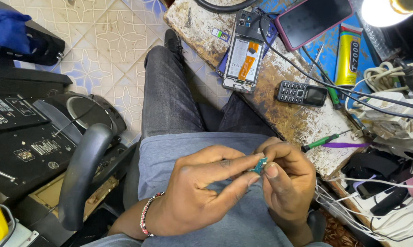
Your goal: The person uses a prying tool to separate the screen from the back of a smartphone, then uses a screwdriver to remove screws from the internal frame. They detach a small circuit board and examine it in their hands.
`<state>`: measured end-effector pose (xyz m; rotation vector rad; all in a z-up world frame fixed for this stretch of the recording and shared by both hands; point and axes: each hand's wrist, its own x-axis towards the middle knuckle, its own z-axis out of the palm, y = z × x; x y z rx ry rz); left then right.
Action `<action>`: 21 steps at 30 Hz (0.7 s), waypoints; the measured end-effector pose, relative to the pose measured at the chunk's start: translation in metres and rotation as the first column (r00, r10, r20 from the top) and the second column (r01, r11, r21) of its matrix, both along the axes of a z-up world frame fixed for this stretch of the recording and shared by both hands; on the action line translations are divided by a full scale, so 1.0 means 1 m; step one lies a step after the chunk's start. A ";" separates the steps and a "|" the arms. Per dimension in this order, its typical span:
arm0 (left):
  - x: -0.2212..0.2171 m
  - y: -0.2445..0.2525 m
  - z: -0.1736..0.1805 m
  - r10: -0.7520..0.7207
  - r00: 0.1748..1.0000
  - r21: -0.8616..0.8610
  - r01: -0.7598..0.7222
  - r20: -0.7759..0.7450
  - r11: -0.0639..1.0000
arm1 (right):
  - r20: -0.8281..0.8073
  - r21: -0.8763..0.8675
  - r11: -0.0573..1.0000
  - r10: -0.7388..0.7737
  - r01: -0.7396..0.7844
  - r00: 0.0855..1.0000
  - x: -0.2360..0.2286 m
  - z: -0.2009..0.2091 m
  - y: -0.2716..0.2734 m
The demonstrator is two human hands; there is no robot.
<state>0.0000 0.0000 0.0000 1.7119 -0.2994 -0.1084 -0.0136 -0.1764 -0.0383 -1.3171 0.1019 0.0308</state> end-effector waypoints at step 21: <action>0.003 0.000 -0.006 0.063 0.997 0.035 -0.065 0.041 0.997 | 0.096 -0.084 0.996 0.024 -0.016 0.995 0.005 0.004 0.007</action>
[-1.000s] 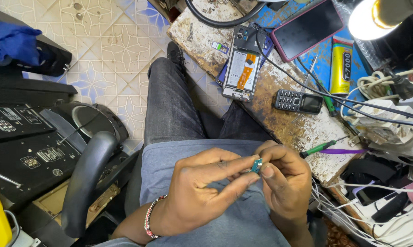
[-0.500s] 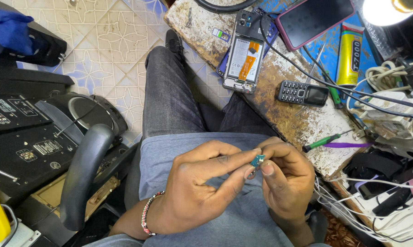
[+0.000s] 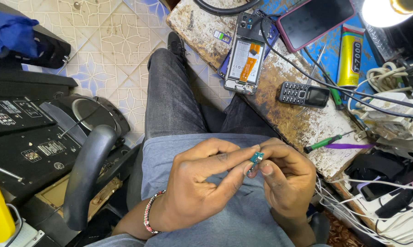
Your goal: The person uses a prying tool to separate the screen from the back of a smartphone, then uses a screwdriver to remove screws from the internal frame. They detach a small circuit board and examine it in their hands.
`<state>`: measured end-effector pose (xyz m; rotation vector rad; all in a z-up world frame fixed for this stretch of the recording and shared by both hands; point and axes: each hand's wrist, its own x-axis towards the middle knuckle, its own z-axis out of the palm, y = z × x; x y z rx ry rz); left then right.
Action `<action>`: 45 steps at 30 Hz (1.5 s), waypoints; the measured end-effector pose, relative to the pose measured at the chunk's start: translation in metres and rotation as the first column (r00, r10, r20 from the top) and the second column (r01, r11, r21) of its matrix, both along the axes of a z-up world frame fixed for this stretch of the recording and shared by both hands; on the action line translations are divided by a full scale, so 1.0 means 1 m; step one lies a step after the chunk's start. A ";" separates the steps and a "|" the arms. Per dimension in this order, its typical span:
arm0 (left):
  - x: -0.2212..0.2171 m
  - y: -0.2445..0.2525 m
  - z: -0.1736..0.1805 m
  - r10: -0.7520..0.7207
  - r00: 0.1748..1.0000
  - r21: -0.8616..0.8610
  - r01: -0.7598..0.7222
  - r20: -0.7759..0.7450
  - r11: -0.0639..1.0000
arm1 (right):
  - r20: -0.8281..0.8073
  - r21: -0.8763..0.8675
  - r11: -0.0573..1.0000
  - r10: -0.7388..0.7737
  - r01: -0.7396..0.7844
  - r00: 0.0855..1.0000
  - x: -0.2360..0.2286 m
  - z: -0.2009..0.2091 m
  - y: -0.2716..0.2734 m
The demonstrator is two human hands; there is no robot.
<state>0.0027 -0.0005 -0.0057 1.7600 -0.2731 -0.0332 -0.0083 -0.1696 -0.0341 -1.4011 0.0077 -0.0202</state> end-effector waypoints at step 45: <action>-0.046 0.180 -0.006 0.273 0.710 0.172 -0.486 0.649 0.857 | 0.797 -0.340 0.253 -0.434 0.906 0.420 0.038 0.056 -0.073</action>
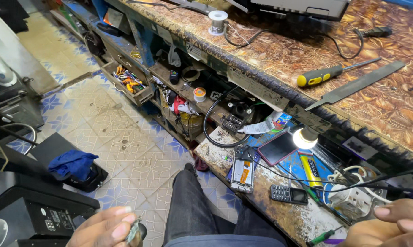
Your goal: The person uses a prying tool to separate the screen from the back of a smartphone, then uses a screwdriver to remove screws from the internal frame. They detach a small circuit board and examine it in their hands.
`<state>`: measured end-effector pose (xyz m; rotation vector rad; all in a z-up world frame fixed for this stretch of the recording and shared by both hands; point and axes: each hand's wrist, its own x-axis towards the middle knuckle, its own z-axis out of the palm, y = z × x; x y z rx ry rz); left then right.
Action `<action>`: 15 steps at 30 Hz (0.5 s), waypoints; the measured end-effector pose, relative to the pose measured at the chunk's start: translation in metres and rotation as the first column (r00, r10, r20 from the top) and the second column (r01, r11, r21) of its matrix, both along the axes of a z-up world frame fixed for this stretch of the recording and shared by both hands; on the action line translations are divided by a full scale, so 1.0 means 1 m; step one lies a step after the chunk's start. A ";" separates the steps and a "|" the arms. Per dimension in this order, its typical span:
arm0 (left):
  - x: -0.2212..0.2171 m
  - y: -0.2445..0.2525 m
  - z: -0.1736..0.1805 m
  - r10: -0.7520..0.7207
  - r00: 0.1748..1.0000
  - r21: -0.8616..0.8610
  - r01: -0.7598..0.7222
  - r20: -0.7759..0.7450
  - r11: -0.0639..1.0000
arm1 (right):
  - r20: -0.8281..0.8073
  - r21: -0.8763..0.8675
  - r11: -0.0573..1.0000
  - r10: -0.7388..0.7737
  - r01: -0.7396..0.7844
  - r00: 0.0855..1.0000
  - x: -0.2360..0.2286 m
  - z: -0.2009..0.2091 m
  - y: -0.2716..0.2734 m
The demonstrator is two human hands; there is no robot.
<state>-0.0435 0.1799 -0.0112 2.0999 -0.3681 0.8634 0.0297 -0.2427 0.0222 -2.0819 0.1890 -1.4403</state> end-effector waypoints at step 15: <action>0.047 -0.033 0.003 0.028 0.907 -0.180 0.053 0.420 0.982 | -0.120 0.289 0.885 0.412 -0.365 0.903 -0.020 0.046 0.058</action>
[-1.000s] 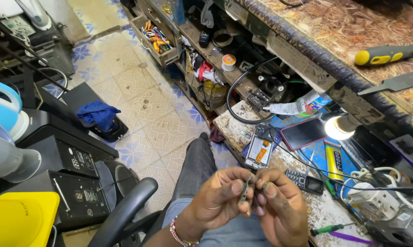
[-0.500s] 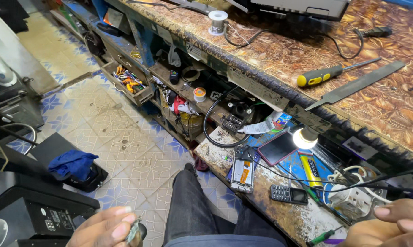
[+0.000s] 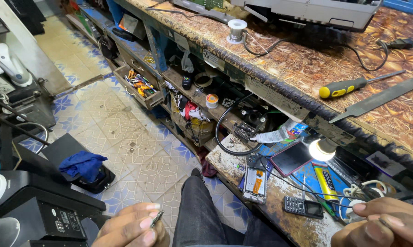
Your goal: The person uses a prying tool to separate the screen from the back of a smartphone, then uses a screwdriver to remove screws from the internal frame. They detach a small circuit board and examine it in their hands.
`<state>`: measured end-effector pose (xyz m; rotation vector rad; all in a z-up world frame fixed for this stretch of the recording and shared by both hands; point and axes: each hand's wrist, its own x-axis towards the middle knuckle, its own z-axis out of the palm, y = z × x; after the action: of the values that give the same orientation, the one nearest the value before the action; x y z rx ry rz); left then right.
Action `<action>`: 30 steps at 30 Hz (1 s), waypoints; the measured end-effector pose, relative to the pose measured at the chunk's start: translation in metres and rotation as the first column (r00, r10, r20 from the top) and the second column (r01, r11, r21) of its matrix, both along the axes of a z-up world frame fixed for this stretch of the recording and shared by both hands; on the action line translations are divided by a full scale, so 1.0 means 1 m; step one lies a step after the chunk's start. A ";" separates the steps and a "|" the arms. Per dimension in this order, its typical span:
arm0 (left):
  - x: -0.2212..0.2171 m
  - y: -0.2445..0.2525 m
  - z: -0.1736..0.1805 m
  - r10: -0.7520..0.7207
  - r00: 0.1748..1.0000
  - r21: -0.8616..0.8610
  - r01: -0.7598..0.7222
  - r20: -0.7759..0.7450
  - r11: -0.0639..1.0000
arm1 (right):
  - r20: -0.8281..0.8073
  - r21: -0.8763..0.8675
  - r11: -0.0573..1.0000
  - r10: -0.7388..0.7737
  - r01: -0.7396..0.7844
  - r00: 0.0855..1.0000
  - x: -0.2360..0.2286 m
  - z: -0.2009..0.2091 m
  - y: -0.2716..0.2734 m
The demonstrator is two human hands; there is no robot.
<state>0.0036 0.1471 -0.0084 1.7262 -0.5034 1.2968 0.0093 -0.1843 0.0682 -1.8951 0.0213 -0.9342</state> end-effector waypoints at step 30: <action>0.017 -0.032 0.058 0.174 0.984 0.156 -0.165 -0.042 0.974 | 0.042 -0.106 0.982 -0.151 0.154 0.988 0.001 -0.010 0.000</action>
<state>0.0202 0.1154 0.0493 1.9626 -0.4399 1.3546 0.0102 -0.1845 0.0578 -1.9991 0.0984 -1.0906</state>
